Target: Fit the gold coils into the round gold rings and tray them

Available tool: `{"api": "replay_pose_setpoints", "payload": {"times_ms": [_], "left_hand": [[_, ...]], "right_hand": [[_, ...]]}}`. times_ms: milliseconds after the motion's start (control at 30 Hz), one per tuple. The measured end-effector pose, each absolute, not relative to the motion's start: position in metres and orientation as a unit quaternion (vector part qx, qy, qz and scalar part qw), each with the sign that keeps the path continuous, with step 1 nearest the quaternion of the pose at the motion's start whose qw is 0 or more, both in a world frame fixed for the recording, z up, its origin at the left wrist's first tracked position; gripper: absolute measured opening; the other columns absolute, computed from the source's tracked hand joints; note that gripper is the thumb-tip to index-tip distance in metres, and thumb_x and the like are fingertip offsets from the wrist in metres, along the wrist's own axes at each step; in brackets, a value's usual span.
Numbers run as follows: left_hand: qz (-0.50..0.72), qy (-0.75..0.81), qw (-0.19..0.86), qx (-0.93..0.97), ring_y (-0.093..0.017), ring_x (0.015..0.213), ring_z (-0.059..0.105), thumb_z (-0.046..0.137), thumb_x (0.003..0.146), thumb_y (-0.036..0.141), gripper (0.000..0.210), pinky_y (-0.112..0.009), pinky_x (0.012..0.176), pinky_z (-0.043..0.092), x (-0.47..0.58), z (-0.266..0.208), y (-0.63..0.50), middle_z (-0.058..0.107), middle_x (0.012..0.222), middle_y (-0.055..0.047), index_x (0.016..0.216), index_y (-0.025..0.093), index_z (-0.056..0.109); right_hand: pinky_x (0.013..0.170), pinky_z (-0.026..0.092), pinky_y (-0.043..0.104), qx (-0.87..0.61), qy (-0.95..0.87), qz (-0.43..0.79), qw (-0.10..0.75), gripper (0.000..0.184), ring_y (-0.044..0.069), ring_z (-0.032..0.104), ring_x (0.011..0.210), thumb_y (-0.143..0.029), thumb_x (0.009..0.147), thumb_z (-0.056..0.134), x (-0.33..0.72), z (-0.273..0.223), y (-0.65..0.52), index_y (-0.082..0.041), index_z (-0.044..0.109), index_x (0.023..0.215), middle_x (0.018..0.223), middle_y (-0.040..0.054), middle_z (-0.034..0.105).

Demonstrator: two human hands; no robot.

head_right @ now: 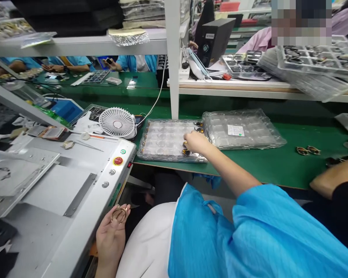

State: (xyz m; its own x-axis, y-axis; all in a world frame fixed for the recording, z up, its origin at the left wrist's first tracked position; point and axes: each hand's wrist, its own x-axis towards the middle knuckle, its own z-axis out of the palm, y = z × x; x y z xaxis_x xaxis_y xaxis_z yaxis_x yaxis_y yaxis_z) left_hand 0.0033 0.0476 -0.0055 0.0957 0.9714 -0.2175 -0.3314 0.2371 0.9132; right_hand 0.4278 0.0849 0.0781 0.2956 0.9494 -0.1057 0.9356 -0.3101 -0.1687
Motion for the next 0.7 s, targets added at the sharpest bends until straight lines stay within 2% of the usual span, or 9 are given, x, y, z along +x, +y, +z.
{"api": "replay_pose_setpoints", "payload": {"times_ms": [100, 300, 400, 500, 600, 700], "left_hand": [[0.496, 0.441, 0.656, 0.36, -0.028, 0.099, 0.081, 0.096, 0.067, 0.039, 0.043, -0.042, 0.094, 0.066, 0.007, -0.006, 0.046, 0.083, 0.102, -0.009, 0.105, 0.025, 0.082], [0.494, 0.449, 0.653, 0.358, -0.03, 0.101, 0.08, 0.096, 0.065, 0.039, 0.043, -0.04, 0.093, 0.066, 0.009, -0.003, 0.041, 0.083, 0.104, -0.011, 0.103, 0.023, 0.082], [0.502, 0.443, 0.652, 0.355, -0.03, 0.103, 0.08, 0.095, 0.067, 0.038, 0.041, -0.042, 0.095, 0.065, 0.009, -0.001, 0.04, 0.083, 0.103, -0.01, 0.104, 0.023, 0.082], [0.497, 0.43, 0.663, 0.359, -0.029, 0.104, 0.08, 0.095, 0.069, 0.037, 0.041, -0.043, 0.098, 0.063, 0.012, 0.006, 0.04, 0.082, 0.103, -0.01, 0.105, 0.022, 0.08], [0.459, 0.403, 0.691, 0.387, -0.03, 0.102, 0.079, 0.094, 0.07, 0.036, 0.046, -0.046, 0.097, 0.063, 0.021, 0.018, 0.043, 0.081, 0.106, -0.012, 0.109, 0.019, 0.078], [0.417, 0.34, 0.721, 0.435, -0.03, 0.102, 0.078, 0.096, 0.068, 0.035, 0.058, -0.043, 0.091, 0.063, 0.031, 0.033, 0.047, 0.075, 0.127, -0.016, 0.12, 0.02, 0.074]], "right_hand": [[0.072, 0.052, 0.037, -0.806, -0.586, 0.086, 0.012, 0.016, 0.032, 0.07, 0.087, -0.015, 0.081, 0.07, 0.429, 0.065, 0.086, -0.018, 0.08, 0.093, 0.093, 0.0174, 0.075], [0.076, 0.051, 0.042, -0.803, -0.588, 0.086, 0.038, 0.009, 0.037, 0.07, 0.09, -0.011, 0.079, 0.069, 0.424, 0.059, 0.094, -0.014, 0.078, 0.08, 0.091, 0.0229, 0.076], [0.076, 0.053, 0.041, -0.803, -0.582, 0.1, 0.073, 0.02, 0.034, 0.072, 0.085, -0.014, 0.085, 0.063, 0.424, 0.067, 0.092, -0.013, 0.08, 0.097, 0.089, 0.0179, 0.078], [0.075, 0.056, 0.035, -0.764, -0.595, 0.178, 0.176, 0.033, 0.025, 0.073, 0.08, -0.021, 0.093, 0.058, 0.406, 0.071, 0.085, -0.016, 0.075, 0.12, 0.088, 0.0084, 0.079], [0.072, 0.058, 0.034, -0.641, -0.591, 0.339, 0.354, 0.033, 0.022, 0.073, 0.079, -0.031, 0.092, 0.062, 0.364, 0.07, 0.079, -0.016, 0.077, 0.118, 0.093, 0.0083, 0.079], [0.066, 0.057, 0.033, -0.516, -0.586, 0.455, 0.428, 0.034, 0.019, 0.07, 0.069, -0.038, 0.09, 0.069, 0.312, 0.071, 0.077, -0.017, 0.079, 0.115, 0.093, 0.0086, 0.078]]}}
